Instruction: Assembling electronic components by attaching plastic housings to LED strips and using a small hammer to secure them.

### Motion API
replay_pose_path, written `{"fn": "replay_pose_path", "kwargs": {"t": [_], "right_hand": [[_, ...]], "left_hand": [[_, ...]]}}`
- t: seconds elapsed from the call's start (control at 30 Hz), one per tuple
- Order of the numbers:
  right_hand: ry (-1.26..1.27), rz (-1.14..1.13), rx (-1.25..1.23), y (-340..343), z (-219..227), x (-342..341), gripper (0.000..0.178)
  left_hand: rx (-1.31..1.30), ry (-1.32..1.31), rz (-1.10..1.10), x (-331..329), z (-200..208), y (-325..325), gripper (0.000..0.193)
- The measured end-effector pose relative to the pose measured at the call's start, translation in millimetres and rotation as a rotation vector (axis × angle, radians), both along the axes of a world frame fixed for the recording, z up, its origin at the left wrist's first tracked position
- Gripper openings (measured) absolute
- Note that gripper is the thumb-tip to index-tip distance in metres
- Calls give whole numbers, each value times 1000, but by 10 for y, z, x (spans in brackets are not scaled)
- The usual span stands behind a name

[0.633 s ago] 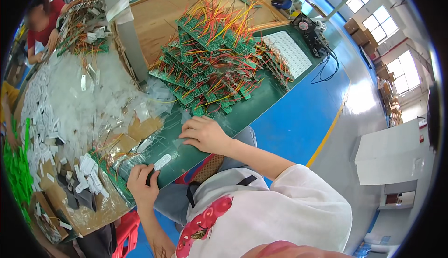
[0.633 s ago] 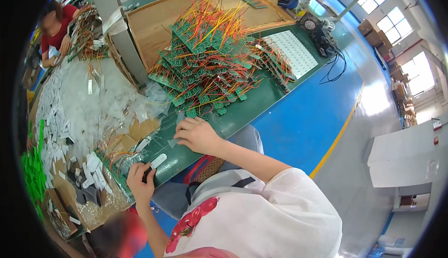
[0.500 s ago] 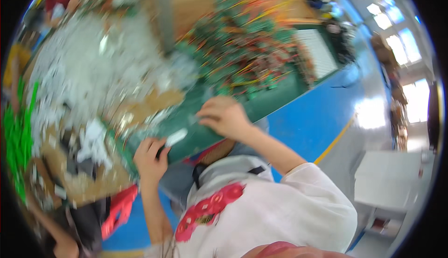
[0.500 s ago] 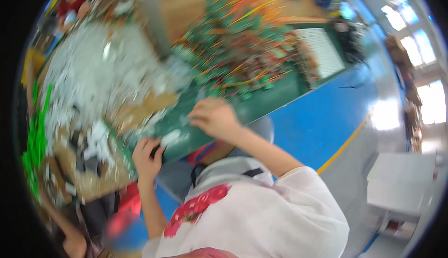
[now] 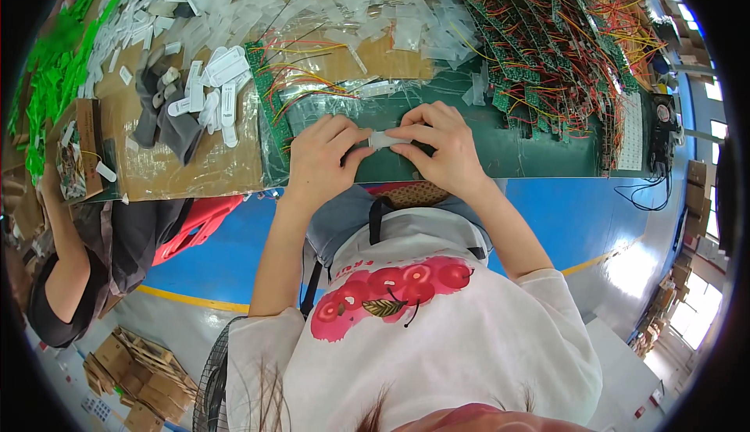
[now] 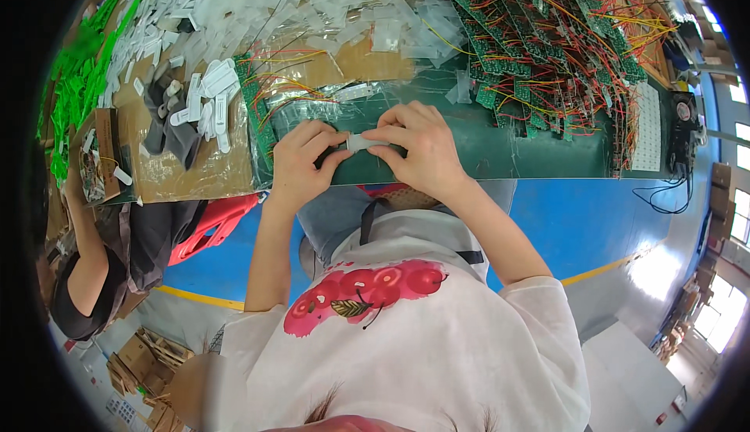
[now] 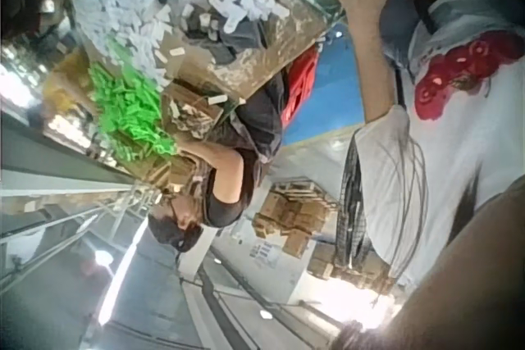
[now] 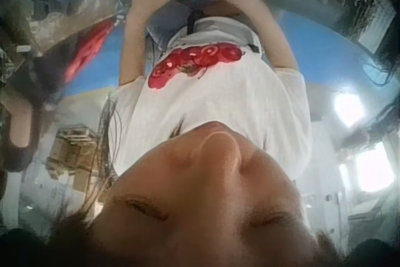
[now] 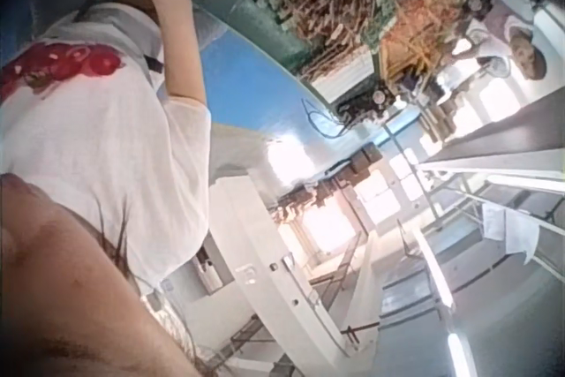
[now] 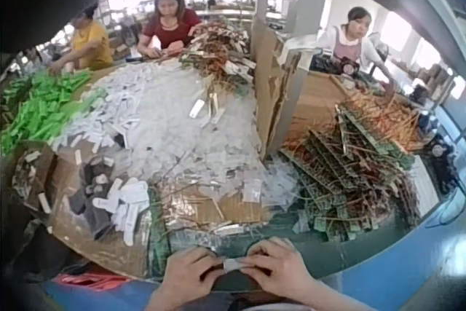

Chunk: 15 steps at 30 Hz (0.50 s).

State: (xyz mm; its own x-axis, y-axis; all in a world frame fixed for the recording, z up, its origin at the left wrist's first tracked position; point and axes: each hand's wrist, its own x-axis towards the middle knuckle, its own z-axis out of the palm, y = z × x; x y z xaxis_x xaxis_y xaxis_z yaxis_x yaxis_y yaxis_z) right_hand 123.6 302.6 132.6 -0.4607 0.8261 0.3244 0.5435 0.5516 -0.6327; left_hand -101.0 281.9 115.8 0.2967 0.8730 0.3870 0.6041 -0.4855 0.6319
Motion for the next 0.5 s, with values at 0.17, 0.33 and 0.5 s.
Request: {"fn": "replay_pose_path", "kwargs": {"t": [0.17,0.33,0.5], "right_hand": [[-45,-10,11,-1,30,-26,21],[-48,-3,3,41,34,-18,21],[-90,21,65,65,46,-28,20]], "left_hand": [[4,-3,4,-12,-7,-3,19],[9,-5,1,6,-20,29,20],[-24,-17,5,8,15,24,21]]}}
